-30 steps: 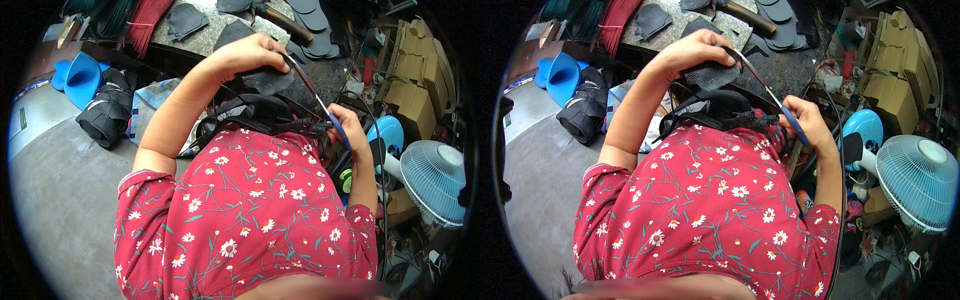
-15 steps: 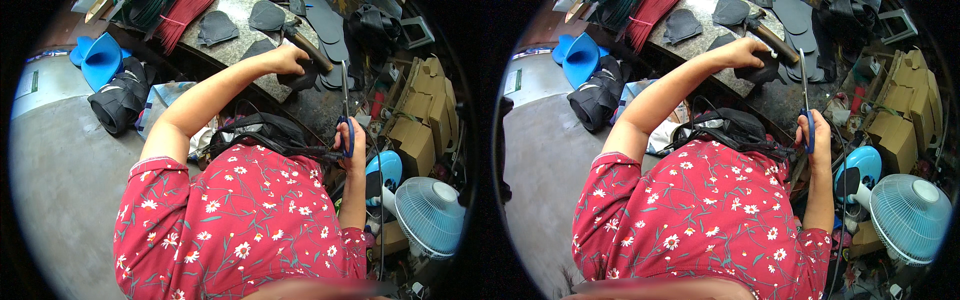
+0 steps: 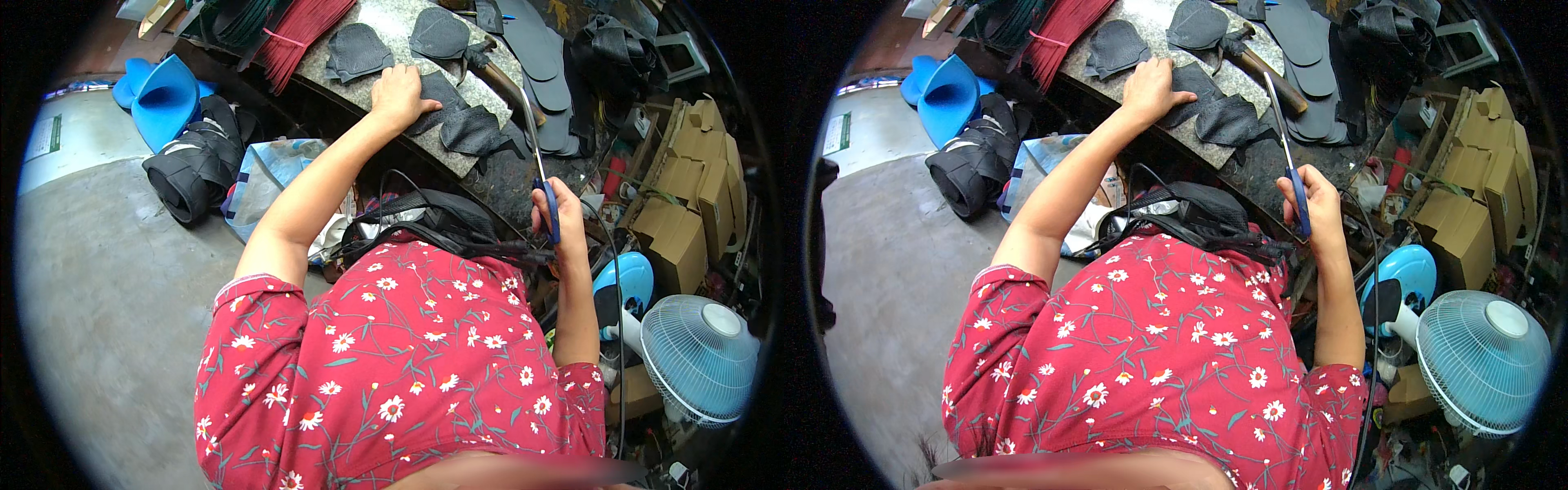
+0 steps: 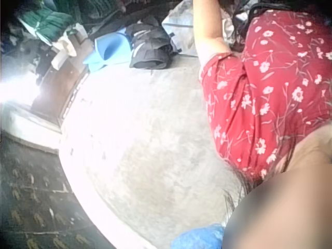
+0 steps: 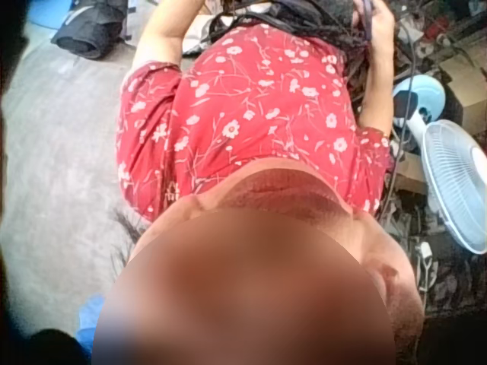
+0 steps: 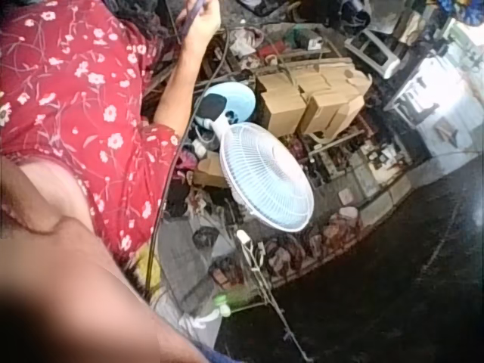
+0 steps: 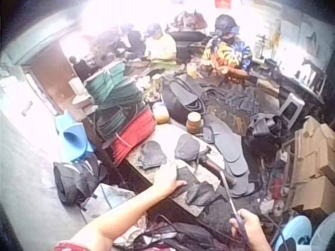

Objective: The person cuts black leather pieces with scissors, aligns them, and applies adhesive from a small jar to the edges. They then stack the finished pieces on the workbench.

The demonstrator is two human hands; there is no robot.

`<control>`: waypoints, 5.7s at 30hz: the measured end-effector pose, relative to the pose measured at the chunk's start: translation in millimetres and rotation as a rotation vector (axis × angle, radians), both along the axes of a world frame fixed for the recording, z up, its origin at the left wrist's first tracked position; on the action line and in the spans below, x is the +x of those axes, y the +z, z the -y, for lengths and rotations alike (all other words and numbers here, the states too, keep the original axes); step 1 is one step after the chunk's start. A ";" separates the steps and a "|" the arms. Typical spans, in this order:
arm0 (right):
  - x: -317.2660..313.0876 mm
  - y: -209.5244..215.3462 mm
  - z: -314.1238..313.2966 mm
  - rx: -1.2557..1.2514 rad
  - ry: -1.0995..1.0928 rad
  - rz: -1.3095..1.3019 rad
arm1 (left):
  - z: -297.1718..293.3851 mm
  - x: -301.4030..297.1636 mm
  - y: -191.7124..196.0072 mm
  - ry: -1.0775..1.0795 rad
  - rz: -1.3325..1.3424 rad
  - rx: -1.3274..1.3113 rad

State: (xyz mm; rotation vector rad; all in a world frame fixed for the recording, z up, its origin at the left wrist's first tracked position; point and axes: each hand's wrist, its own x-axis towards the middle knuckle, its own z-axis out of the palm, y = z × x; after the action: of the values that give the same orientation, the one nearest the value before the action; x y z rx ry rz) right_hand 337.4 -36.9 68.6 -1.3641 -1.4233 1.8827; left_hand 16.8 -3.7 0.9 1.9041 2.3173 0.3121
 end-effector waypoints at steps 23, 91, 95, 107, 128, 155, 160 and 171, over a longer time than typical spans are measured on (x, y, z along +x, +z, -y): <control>-22.8 42.8 -11.7 0.135 0.252 -0.235 | 29.7 72.5 117.3 0.135 1.983 0.148; -6.2 50.1 20.2 -0.035 0.135 -0.316 | 39.9 105.3 118.8 0.009 1.830 0.101; -0.4 49.0 21.5 -0.111 0.070 -0.377 | 38.9 100.3 120.3 -0.022 1.829 0.066; -12.5 47.5 32.5 -0.079 -0.013 -0.330 | 41.8 111.4 120.3 0.101 1.904 0.084; 2.8 54.5 18.8 -0.115 0.192 -0.144 | 35.8 65.3 126.9 -0.068 1.636 -0.145; -3.9 45.4 15.4 0.002 0.251 -0.186 | 21.8 65.2 123.6 -0.165 1.622 -0.365; -4.1 46.5 14.8 -0.006 0.221 -0.284 | 22.7 72.3 124.6 -0.176 1.682 -0.362; 6.7 45.8 12.3 -0.056 0.237 -0.143 | 18.5 63.5 134.6 -0.192 1.557 -0.428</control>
State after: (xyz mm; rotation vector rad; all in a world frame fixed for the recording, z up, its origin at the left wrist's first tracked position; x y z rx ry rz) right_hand 344.1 -49.2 114.4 -1.0997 -1.5249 2.1365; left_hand 80.3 -22.1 135.4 0.9226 0.9978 0.7941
